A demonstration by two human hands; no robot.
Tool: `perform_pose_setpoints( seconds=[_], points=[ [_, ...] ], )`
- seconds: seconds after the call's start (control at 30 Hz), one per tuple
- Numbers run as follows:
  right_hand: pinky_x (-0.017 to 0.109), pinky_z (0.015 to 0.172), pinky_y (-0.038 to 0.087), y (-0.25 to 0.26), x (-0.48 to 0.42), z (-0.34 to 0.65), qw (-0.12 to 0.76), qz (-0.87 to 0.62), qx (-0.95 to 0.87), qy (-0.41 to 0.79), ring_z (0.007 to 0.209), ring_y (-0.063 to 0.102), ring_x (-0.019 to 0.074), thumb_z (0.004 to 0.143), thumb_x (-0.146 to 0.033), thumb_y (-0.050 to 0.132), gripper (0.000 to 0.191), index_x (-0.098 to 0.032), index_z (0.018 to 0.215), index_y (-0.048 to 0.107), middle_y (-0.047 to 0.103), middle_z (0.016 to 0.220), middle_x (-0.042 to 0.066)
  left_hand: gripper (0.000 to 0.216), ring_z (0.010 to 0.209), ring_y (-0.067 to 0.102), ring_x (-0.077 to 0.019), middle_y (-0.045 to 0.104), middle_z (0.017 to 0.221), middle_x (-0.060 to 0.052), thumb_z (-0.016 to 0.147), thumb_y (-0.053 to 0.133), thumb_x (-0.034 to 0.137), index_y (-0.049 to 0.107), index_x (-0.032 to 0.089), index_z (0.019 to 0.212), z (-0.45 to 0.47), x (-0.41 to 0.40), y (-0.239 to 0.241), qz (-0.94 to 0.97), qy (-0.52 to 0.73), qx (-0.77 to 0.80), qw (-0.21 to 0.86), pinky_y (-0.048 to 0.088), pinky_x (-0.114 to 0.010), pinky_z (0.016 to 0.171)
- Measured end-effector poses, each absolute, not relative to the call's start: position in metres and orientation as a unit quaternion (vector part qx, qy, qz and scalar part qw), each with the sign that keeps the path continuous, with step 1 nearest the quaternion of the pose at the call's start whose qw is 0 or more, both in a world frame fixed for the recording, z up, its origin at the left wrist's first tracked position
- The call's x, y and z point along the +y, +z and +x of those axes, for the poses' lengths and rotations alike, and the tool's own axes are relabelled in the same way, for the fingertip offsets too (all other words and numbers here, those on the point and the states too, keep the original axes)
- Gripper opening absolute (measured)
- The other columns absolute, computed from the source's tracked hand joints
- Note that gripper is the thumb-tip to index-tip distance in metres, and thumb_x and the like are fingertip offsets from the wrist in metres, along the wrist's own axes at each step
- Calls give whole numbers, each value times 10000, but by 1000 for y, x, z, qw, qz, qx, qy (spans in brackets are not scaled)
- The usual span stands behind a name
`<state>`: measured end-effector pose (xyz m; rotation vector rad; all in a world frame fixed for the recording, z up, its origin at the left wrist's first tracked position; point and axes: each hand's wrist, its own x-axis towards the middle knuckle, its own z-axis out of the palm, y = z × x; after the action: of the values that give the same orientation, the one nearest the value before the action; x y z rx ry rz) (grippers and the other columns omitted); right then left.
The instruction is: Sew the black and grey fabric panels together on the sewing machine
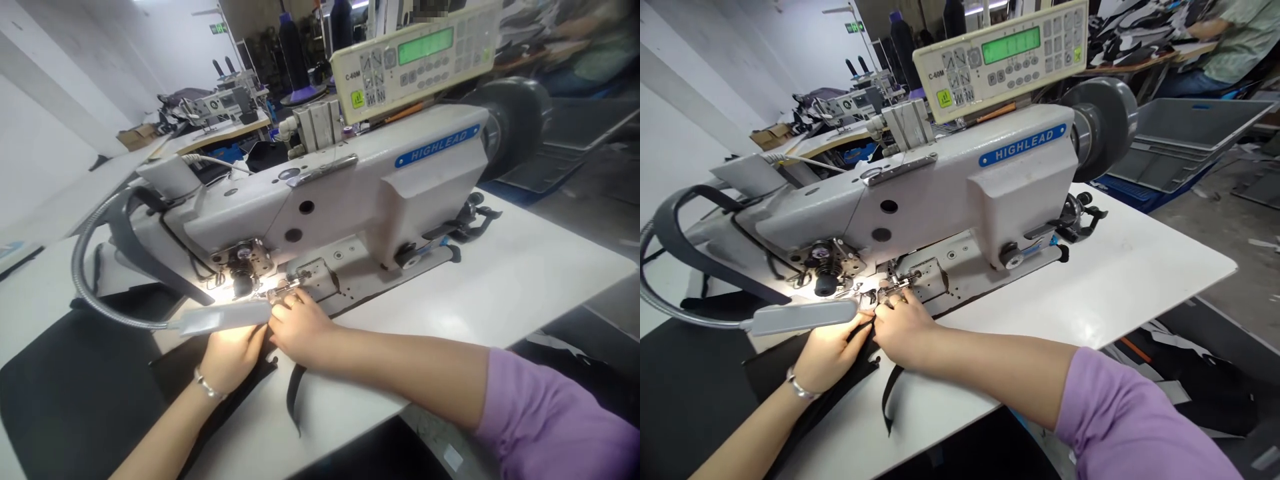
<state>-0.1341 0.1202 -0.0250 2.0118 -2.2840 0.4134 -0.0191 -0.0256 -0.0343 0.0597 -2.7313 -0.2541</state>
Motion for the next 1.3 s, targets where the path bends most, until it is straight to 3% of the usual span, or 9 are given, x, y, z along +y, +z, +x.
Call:
perform_pose_setpoints(
  seconds=[0.23,0.5,0.6,0.67,0.77,0.87,0.93,1.17,1.3],
  points=[
    [503,1053,298,-35,112,-126,74,630,-761,138,1008,463,287,895,-371,534,325,-102,1040,644,594,1066,94,248,894,643,-218,686,951,-102,924,438,210,666,115,936,-25,-41,-35,-97,-26,-953,285,501,-336,887],
    [509,1071,287,-43,108,-122,93,615,-767,154,1018,455,291,848,-454,569,410,-104,1057,619,588,1072,100,240,995,611,-244,656,1052,-129,893,495,166,644,107,1072,-30,-71,-52,-166,-2,-942,293,476,-372,942],
    [505,1102,243,-45,111,-124,111,627,-755,155,1041,458,293,838,-464,576,442,-94,1079,599,590,1085,120,213,963,616,-231,668,995,-119,897,482,152,651,112,1019,-33,-67,-49,-167,-8,-940,296,483,-356,913],
    [496,1133,184,-46,114,-126,129,655,-727,161,1073,453,293,837,-434,576,426,-80,1074,590,594,1070,130,224,919,619,-229,672,953,-109,904,444,158,653,120,976,-28,-52,-38,-139,1,-949,283,494,-363,871],
    [460,1158,126,-48,120,-129,144,697,-677,190,1065,468,263,850,-368,544,373,-77,1081,573,599,1029,113,317,996,570,-302,633,1083,-136,839,505,261,616,109,1094,-8,-19,-18,-50,44,-978,198,458,-477,901],
    [407,1140,184,-49,122,-131,129,709,-662,206,999,501,224,841,-338,550,362,-84,1098,555,598,1005,93,580,1171,438,-387,530,1273,-160,690,533,200,522,63,1254,17,3,-11,20,87,-984,154,303,-603,1028],
    [393,1099,250,-50,122,-130,117,710,-664,203,994,508,221,828,-332,558,365,-82,1093,555,595,1039,104,645,1215,398,-374,502,1315,-141,660,492,116,479,67,1303,27,2,-14,38,99,-981,165,237,-608,1070],
    [362,899,407,-43,116,-115,89,689,-700,167,846,482,222,779,-319,552,318,-70,973,593,574,914,92,572,1171,449,-290,517,1283,-126,772,443,115,415,121,1343,19,-65,-21,-133,92,-973,162,314,-521,1046],
    [374,808,431,-37,100,-94,65,663,-735,127,825,469,241,769,-303,559,338,-26,958,605,561,898,143,515,1083,500,-299,574,1154,-150,770,453,169,466,105,1281,4,-98,-14,-208,109,-957,171,305,-561,1041]
  ],
)
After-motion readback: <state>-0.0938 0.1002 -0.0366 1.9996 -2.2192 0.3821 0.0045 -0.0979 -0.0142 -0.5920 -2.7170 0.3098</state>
